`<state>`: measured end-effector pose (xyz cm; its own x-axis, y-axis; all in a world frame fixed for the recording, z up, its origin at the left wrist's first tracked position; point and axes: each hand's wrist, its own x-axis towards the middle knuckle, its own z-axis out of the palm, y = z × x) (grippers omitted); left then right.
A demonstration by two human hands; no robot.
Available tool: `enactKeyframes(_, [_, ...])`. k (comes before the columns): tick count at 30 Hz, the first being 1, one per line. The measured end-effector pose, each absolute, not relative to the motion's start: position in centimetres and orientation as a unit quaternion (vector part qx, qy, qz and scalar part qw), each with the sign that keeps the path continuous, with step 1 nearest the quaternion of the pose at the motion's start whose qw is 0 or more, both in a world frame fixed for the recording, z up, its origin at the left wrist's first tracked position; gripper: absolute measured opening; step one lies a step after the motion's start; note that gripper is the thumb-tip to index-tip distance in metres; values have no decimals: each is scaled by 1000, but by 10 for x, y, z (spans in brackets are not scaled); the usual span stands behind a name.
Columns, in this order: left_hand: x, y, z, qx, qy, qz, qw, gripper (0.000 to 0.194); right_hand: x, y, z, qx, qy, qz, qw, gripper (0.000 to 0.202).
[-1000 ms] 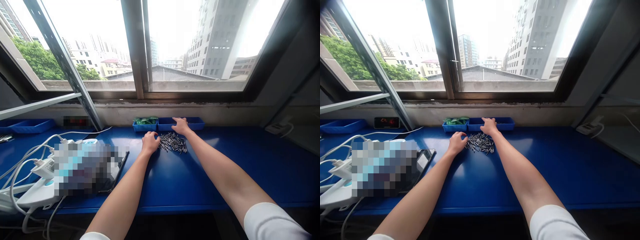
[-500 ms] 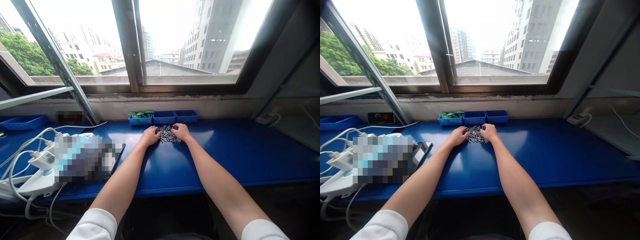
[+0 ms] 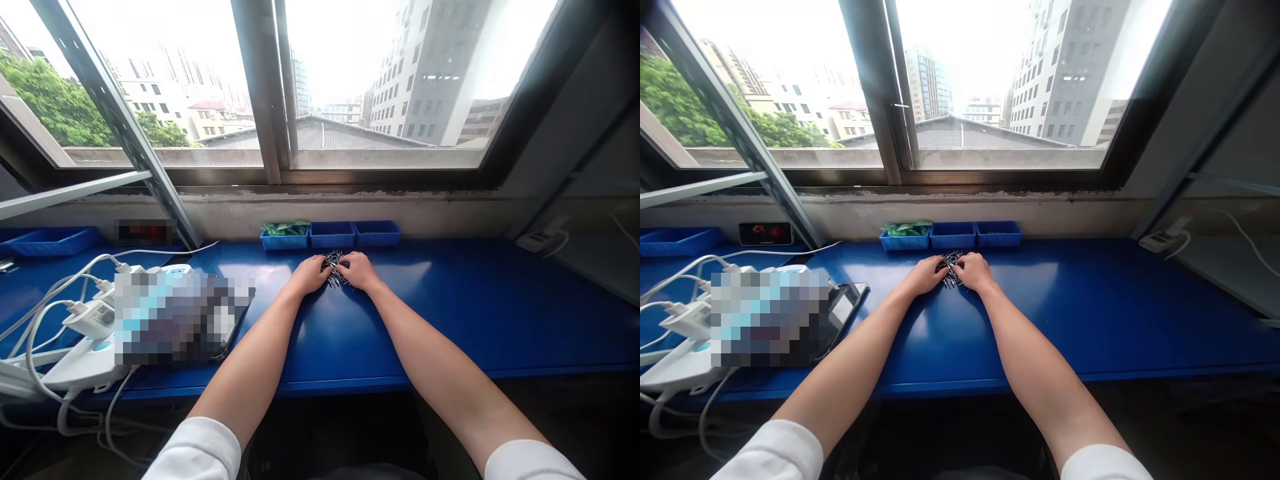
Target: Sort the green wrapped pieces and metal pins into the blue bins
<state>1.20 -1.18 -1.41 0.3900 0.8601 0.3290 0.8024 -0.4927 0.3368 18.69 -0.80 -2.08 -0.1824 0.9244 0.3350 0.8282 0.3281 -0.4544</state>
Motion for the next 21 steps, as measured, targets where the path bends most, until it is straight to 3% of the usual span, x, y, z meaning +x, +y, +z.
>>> enactKeyframes(16, [16,-14,-10,837,484,257,0,34,189,-9,-19,-583,-760,62,280,28])
enactKeyframes(21, [18,-12,-10,814,496,303,6,33,192,-5,-18,-597,-733,46,324,28])
